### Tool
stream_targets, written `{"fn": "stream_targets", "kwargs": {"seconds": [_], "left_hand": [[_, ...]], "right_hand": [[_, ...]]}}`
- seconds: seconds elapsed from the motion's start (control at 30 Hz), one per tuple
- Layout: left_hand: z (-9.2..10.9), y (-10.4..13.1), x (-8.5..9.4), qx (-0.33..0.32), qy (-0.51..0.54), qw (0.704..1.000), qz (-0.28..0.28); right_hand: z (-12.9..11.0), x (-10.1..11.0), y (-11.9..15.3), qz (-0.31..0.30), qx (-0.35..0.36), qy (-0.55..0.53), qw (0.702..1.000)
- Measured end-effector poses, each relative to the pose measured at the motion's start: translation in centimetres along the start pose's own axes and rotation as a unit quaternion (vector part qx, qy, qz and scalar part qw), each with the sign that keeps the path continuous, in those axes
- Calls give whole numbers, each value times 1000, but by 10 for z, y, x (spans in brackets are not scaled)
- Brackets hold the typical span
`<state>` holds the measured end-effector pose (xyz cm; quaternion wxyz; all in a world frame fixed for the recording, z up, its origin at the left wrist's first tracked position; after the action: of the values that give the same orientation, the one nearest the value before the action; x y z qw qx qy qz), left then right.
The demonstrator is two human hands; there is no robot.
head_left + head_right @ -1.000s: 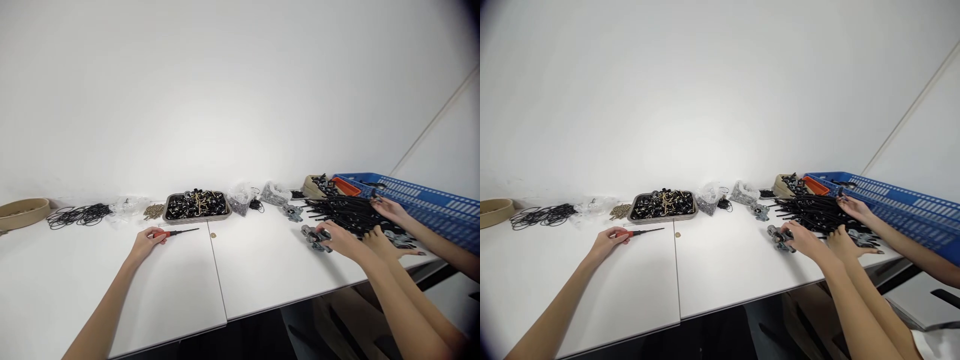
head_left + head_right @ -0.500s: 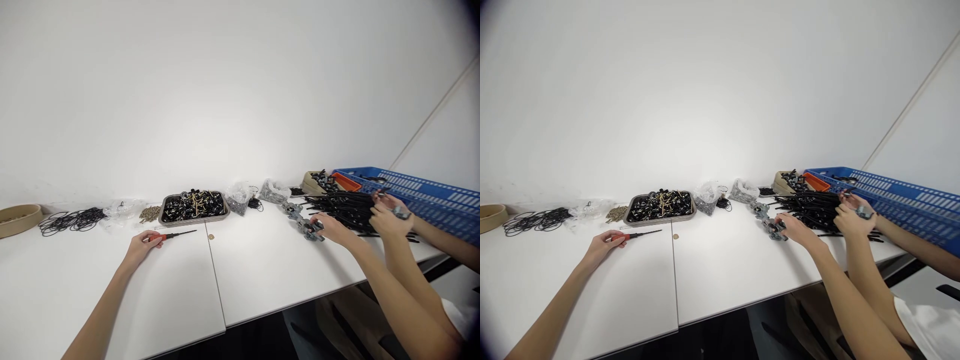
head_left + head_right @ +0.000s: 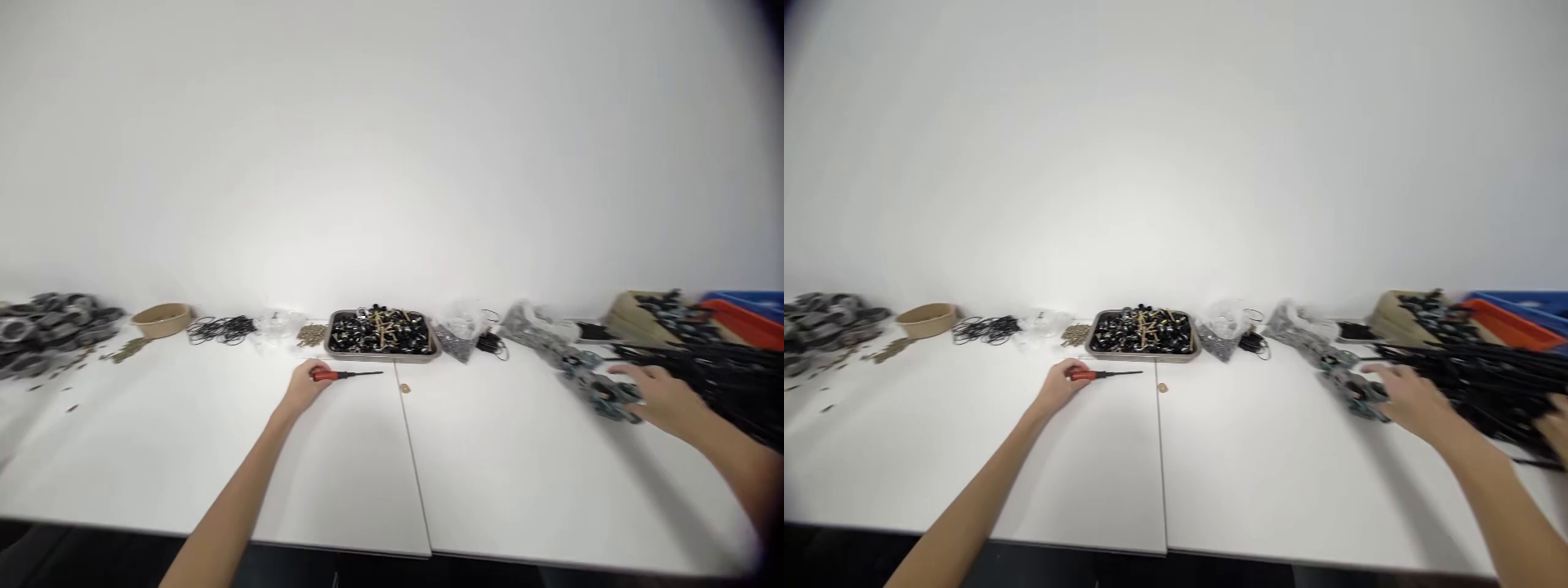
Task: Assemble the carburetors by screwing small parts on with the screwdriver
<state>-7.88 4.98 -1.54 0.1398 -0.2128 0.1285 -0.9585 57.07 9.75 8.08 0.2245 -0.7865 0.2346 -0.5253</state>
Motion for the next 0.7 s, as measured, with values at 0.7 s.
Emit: {"fn": "stream_targets", "kwargs": {"seconds": [0.7], "left_hand": [[-13,2,-6,-111,-227,966,55]], "right_hand": [[-229,-165,83,-64,124,-281,949]]}}
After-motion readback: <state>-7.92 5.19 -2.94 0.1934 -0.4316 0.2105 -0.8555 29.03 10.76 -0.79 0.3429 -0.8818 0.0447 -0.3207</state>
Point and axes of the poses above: each hand's wrist, its own y-axis away from the middle knuckle, its own x-axis out of the back of the hand, z = x × y, the point moved 5 cm from there along -y, towards the middle knuckle, and after that the axes turned 5 degrees about z, right-handed, at the moved point
